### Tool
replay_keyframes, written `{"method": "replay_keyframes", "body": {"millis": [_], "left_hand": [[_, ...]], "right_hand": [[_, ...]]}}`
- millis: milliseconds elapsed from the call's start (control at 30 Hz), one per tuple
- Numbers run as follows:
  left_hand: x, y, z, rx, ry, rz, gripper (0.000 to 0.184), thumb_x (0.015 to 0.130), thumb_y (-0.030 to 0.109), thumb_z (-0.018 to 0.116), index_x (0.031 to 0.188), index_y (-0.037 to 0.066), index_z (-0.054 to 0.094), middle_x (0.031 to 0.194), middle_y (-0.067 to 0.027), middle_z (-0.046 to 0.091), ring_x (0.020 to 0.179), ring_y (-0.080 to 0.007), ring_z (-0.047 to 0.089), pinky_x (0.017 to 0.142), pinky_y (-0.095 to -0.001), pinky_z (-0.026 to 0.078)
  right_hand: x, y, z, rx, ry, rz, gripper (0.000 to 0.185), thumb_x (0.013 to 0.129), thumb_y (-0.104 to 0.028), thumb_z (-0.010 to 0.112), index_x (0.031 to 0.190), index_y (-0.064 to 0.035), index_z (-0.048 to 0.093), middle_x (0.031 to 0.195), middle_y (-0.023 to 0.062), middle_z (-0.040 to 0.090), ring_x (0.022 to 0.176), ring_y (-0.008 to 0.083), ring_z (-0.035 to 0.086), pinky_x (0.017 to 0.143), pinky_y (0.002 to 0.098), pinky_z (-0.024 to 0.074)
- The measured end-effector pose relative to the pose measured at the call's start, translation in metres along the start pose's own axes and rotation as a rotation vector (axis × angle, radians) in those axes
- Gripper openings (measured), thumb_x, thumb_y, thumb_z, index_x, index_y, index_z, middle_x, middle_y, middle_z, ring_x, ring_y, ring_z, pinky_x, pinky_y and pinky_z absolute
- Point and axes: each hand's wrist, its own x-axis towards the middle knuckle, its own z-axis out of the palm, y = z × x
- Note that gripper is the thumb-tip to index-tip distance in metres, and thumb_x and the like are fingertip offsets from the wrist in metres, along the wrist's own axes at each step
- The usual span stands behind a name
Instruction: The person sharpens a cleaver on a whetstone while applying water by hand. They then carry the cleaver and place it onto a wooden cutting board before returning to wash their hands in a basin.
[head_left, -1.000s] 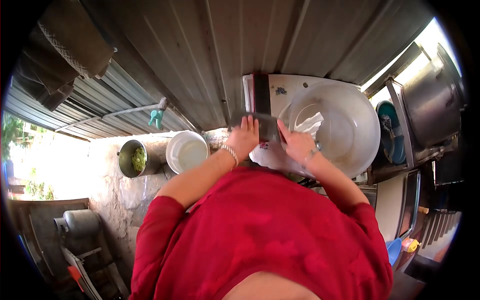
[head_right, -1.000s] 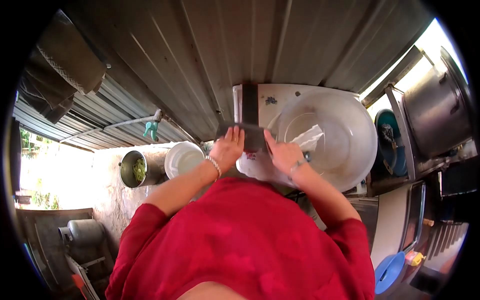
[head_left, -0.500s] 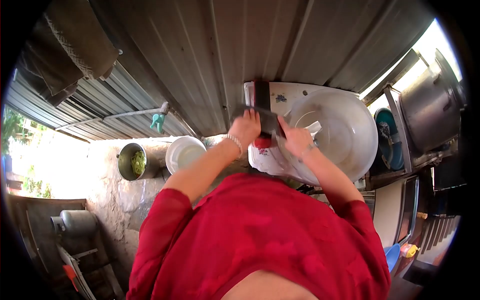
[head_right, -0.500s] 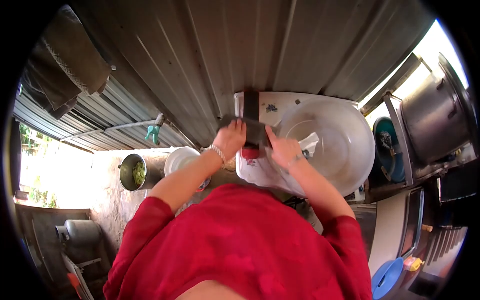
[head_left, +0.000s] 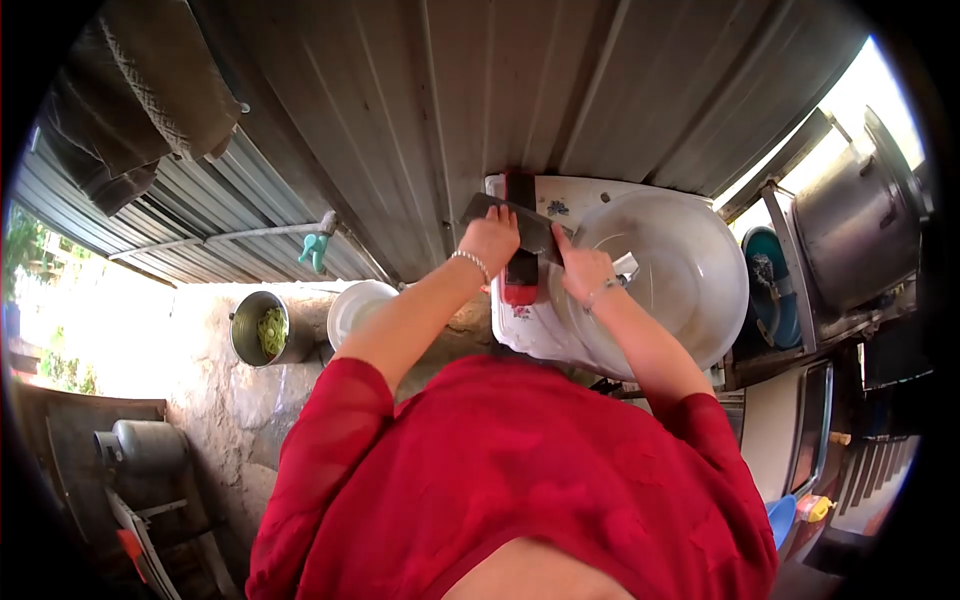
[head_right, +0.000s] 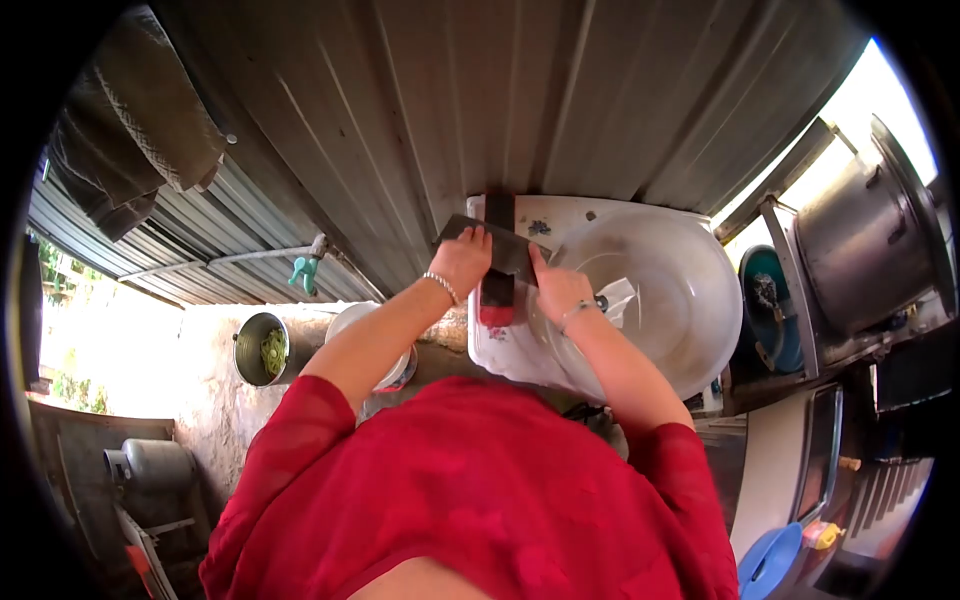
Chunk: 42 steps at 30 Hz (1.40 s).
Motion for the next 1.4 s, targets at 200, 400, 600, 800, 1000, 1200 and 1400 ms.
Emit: {"method": "replay_keyframes", "body": {"millis": [200,400,600,800,1000,1200,1400], "left_hand": [[-0.045,0.023,-0.008,-0.074,0.002,0.085,0.040,0.077,0.011,0.051,0.114,-0.004,0.054,0.120,-0.0188,0.055,0.106,-0.0268,0.057,0.076,-0.0337,0.053],[-0.019,0.013,-0.004,-0.054,0.039,0.007,0.035,0.076,0.010,0.052,0.109,-0.004,0.056,0.112,-0.0174,0.059,0.100,-0.0263,0.059,0.074,-0.0328,0.052],[-0.035,0.009,-0.017,-0.094,0.042,0.076,0.036,0.076,0.010,0.052,0.110,-0.002,0.055,0.108,-0.0136,0.060,0.097,-0.0251,0.059,0.074,-0.0314,0.052],[-0.052,0.021,-0.005,-0.104,0.034,0.060,0.040,0.078,0.010,0.049,0.117,-0.001,0.052,0.125,-0.0166,0.052,0.112,-0.0276,0.054,0.080,-0.0342,0.052],[-0.012,-0.006,-0.017,-0.099,-0.098,0.005,0.031,0.076,0.009,0.052,0.106,0.000,0.055,0.112,-0.0133,0.058,0.106,-0.0242,0.056,0.074,-0.0310,0.053],[-0.069,0.035,-0.014,-0.121,0.045,0.086,0.042,0.075,0.010,0.053,0.115,-0.003,0.053,0.122,-0.0163,0.055,0.109,-0.0280,0.055,0.079,-0.0325,0.052],[0.002,-0.008,0.005,-0.091,0.061,-0.023,0.033,0.075,0.009,0.053,0.107,-0.001,0.056,0.115,-0.0145,0.058,0.104,-0.0278,0.057,0.074,-0.0343,0.053]], "right_hand": [[-0.041,-0.007,-0.008,0.021,-0.083,-0.022,0.069,0.074,-0.010,0.049,0.139,-0.0075,0.027,0.077,0.0189,0.063,0.072,0.0346,0.062,0.066,0.0454,0.0481],[-0.020,-0.005,-0.006,0.037,-0.011,0.009,0.065,0.076,-0.011,0.049,0.138,-0.0078,0.031,0.079,0.0181,0.064,0.072,0.0339,0.062,0.065,0.0455,0.0477],[-0.028,-0.002,-0.010,0.005,-0.062,-0.036,0.068,0.075,-0.010,0.049,0.139,-0.0080,0.028,0.078,0.0181,0.064,0.071,0.0336,0.062,0.065,0.0451,0.0480],[-0.040,-0.010,-0.006,-0.033,-0.120,-0.002,0.068,0.076,-0.010,0.048,0.140,-0.0075,0.027,0.079,0.0191,0.064,0.070,0.0338,0.063,0.066,0.0449,0.0487],[-0.004,-0.005,-0.001,0.035,0.030,-0.028,0.069,0.073,-0.008,0.049,0.139,-0.0074,0.028,0.074,0.0202,0.062,0.068,0.0359,0.062,0.066,0.0466,0.0478],[-0.059,-0.009,-0.008,0.000,-0.173,-0.034,0.070,0.072,-0.008,0.050,0.139,-0.0060,0.028,0.078,0.0177,0.064,0.073,0.0341,0.062,0.065,0.0449,0.0481],[0.009,-0.002,0.006,0.036,0.053,0.004,0.071,0.072,-0.008,0.050,0.139,-0.0082,0.027,0.076,0.0194,0.063,0.071,0.0363,0.062,0.064,0.0472,0.0477]]}}
